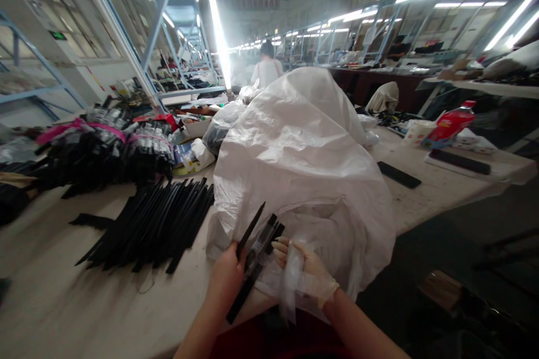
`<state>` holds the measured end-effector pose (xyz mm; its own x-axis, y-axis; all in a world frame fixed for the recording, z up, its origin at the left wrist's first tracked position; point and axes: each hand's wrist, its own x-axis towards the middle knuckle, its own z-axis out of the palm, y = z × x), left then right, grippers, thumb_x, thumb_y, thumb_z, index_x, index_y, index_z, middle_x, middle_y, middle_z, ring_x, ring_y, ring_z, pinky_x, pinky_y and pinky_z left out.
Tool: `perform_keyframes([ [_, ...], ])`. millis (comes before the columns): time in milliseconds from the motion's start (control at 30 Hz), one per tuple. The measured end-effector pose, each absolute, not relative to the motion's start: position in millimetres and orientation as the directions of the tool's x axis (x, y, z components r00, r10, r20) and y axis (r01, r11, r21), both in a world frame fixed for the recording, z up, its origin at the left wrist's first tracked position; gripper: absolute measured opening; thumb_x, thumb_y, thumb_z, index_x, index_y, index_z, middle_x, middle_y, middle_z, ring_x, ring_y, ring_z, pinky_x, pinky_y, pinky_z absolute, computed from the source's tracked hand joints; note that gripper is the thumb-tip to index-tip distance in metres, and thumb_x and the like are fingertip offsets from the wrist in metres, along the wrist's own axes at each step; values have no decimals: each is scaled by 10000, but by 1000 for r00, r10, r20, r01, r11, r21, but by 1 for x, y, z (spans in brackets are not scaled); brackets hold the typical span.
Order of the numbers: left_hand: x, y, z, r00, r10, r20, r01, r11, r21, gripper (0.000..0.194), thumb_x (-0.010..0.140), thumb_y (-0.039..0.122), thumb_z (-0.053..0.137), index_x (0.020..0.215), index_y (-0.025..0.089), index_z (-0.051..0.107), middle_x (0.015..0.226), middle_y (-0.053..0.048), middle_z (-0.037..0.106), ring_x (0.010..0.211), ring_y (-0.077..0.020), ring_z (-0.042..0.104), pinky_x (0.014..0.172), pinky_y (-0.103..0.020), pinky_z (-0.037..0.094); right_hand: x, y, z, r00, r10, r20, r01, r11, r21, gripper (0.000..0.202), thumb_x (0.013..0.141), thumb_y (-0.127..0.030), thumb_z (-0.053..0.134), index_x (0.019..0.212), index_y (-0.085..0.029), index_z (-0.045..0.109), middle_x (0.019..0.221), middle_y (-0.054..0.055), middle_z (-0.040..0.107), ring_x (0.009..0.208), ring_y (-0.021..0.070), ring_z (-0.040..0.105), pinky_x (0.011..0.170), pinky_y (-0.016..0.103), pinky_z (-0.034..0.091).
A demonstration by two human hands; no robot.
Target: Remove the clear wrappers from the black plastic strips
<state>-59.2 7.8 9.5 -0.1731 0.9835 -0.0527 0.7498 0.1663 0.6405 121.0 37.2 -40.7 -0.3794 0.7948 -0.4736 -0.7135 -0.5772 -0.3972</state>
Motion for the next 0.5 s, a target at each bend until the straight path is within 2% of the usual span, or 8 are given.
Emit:
perform_keyframes([
  [67, -64, 9, 15, -198, 979, -39, 763, 179, 621, 291, 866, 285, 360, 923, 134, 602, 919, -171, 675, 889, -292, 628, 768, -370, 425, 131, 40, -36, -421, 800, -427, -751, -572, -331, 200, 687, -266, 703, 815, -117, 668, 867, 76, 712, 831, 156, 653, 813, 255, 467],
  [133, -65, 5, 21, -193, 980, -37, 767, 175, 617, 287, 866, 306, 362, 918, 145, 594, 912, -152, 673, 879, -283, 623, 766, -365, 427, 133, 39, -32, -462, 788, -406, -751, -591, -293, 169, 709, -243, 692, 815, -113, 674, 863, 67, 714, 879, 158, 646, 890, 265, 432],
  [200, -60, -1, 25, -134, 988, -76, 713, 149, 685, 276, 856, 342, 393, 913, 163, 595, 892, -110, 682, 847, -254, 624, 745, -332, 441, 128, 36, -30, -518, 738, -432, -726, -647, -233, 132, 719, -216, 685, 810, -120, 679, 817, 47, 717, 821, 141, 654, 880, 254, 436],
  [300, -44, -9, 25, -8, 984, -176, 514, 154, 844, 233, 785, 353, 511, 883, 169, 615, 840, -59, 687, 793, -222, 617, 706, -290, 448, 114, 31, -26, -584, 676, -450, -688, -706, -168, 126, 723, -227, 685, 790, -120, 680, 752, 41, 712, 740, 142, 659, 809, 255, 470],
  [367, -33, -10, 20, 21, 978, -207, 429, 179, 886, 195, 718, 309, 581, 840, 163, 625, 800, -38, 673, 766, -208, 601, 696, -276, 438, 105, 27, -24, -570, 693, -441, -681, -699, -220, 180, 711, -273, 699, 791, -113, 681, 719, 51, 706, 701, 165, 659, 741, 274, 489],
  [500, -25, -8, 16, -17, 977, -214, 404, 203, 892, 109, 676, 267, 583, 684, 159, 588, 644, 6, 581, 644, -167, 531, 609, -251, 397, 100, 23, -24, -396, 780, -485, -673, -606, -424, 268, 650, -339, 743, 791, -119, 684, 634, 46, 686, 613, 188, 647, 620, 282, 490],
])
